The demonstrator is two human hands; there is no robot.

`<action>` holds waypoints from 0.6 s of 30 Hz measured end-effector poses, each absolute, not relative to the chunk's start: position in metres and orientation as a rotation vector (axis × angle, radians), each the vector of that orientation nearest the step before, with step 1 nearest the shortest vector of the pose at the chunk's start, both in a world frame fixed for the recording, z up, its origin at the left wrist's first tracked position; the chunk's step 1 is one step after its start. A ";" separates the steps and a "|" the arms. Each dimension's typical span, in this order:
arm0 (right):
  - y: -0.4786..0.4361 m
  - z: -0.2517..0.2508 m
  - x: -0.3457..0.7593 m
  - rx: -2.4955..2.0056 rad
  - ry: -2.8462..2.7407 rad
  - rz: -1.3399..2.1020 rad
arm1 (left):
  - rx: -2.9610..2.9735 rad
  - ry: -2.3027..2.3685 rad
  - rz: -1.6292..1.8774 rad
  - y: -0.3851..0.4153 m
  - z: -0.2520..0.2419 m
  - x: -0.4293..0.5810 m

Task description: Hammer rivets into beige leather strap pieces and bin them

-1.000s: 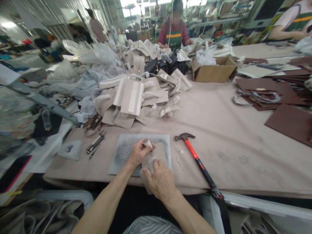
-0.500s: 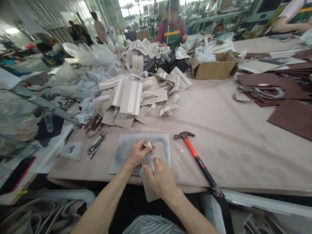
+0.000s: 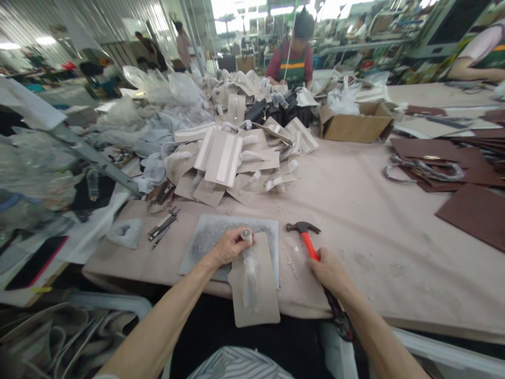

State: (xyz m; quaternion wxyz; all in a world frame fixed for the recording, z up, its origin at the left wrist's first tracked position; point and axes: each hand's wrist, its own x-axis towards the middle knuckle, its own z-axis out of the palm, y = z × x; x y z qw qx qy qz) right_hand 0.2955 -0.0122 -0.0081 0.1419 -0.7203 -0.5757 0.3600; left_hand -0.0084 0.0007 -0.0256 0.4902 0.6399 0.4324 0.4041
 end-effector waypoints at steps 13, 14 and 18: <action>-0.039 0.074 0.236 -1.537 -2.363 0.401 | 1.633 1.077 0.935 -0.002 -0.029 -0.007; -0.037 0.083 0.236 -1.512 -2.420 0.363 | 1.641 1.080 0.930 -0.002 -0.029 -0.007; -0.035 0.120 0.231 -1.471 -2.090 0.175 | 1.675 1.049 0.968 -0.004 -0.027 -0.008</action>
